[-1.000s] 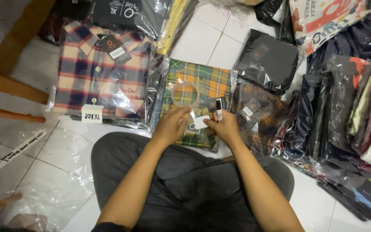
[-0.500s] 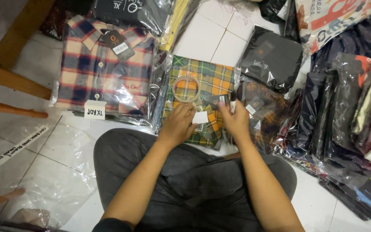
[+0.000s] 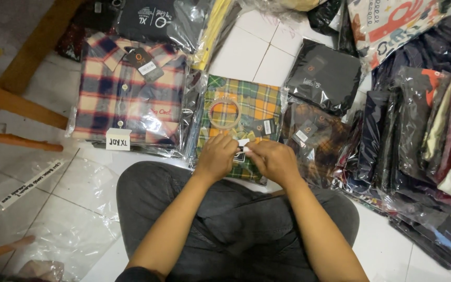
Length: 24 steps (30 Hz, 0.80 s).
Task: The person sits on the floor and labels packaged shirts. They write on a small white tag attached to a plaid shirt using a marker, then apply a piece of tape over the tag. The person then picks up another packaged shirt to repeat the process.
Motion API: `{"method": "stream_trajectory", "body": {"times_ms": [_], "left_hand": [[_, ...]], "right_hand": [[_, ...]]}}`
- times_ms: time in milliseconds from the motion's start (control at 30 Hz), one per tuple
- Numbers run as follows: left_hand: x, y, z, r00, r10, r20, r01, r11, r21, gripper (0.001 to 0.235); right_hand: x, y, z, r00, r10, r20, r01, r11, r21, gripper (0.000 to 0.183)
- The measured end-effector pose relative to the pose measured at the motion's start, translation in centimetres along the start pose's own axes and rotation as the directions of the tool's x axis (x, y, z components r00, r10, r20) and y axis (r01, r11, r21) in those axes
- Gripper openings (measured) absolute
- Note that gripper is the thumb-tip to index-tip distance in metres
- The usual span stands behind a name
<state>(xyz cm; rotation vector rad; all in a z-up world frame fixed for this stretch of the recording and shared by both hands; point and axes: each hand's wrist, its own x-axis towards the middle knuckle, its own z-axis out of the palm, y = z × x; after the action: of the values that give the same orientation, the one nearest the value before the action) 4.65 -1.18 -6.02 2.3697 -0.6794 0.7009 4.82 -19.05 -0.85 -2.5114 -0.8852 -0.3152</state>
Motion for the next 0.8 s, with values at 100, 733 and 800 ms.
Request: {"method": "stream_trajectory", "body": {"times_ms": [100,733,800], "left_hand": [[-0.3,0.2,-0.1,0.994,-0.112,-0.004,0.11,0.985,-0.134,0.031],[-0.6,0.4,1.1,0.597,-0.638,0.486,0.335,-0.353,-0.874,0.019],[-0.4,0.9,1.0,0.671,-0.515,0.534,0.436,-0.308,-0.846,0.036]], "right_hand": [[1.4,-1.5,-1.8,0.979,-0.184,-0.088,0.175,0.98,-0.099,0.015],[0.0,2.1,0.7,0.686,0.728,-0.012,-0.139,0.146,0.979,0.021],[-0.2,2.0,0.9,0.69,0.724,0.005,-0.146,0.133,0.98,0.021]]}}
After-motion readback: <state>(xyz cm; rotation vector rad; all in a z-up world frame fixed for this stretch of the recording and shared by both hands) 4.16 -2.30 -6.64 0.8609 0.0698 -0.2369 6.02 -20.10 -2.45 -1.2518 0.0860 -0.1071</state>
